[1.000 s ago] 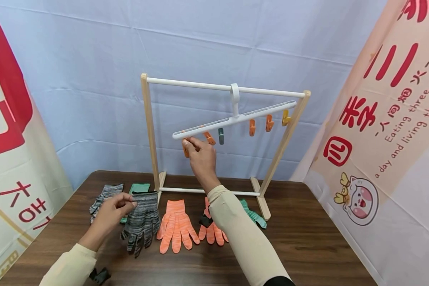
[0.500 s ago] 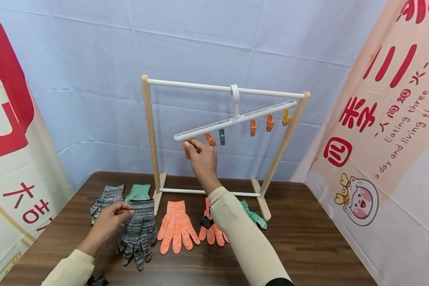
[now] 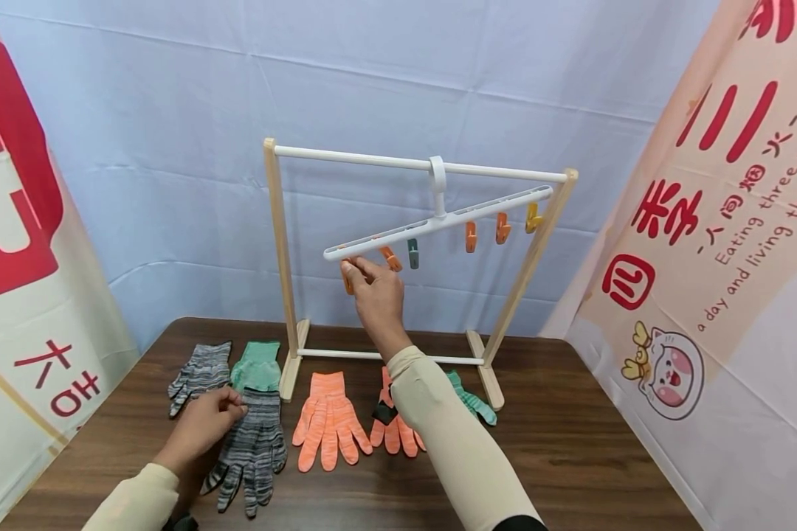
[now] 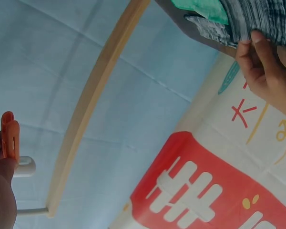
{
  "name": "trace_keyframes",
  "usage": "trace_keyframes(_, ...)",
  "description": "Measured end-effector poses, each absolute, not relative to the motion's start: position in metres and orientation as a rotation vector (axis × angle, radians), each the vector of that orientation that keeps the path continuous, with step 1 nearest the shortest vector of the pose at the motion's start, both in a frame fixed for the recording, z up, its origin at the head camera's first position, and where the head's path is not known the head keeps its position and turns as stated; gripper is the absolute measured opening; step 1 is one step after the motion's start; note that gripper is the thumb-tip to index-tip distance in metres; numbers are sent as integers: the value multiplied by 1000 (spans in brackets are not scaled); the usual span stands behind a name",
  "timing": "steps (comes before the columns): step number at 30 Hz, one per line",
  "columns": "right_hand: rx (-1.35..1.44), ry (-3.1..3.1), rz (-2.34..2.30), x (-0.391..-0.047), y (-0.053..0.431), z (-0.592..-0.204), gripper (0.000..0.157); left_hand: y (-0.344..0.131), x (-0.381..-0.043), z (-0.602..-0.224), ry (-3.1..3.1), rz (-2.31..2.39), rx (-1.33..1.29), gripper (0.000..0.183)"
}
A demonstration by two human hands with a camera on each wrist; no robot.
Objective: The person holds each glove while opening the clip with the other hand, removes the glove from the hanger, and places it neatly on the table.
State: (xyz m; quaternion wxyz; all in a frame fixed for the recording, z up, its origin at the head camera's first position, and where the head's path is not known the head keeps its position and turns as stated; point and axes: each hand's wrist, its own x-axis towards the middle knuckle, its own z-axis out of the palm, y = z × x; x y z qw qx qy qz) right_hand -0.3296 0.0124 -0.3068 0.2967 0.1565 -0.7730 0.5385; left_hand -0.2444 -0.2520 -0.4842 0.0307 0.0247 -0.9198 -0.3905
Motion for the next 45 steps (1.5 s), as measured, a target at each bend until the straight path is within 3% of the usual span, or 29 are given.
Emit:
trace_keyframes(18,439,-2056,1468,-330,10,-306,21,-251,-247,-488,-3044,-774,-26,6)
trace_keyframes(45,501,-2102,1477,-331,4,-306,31,-243,-250,-468,-2891,-733,-10,26)
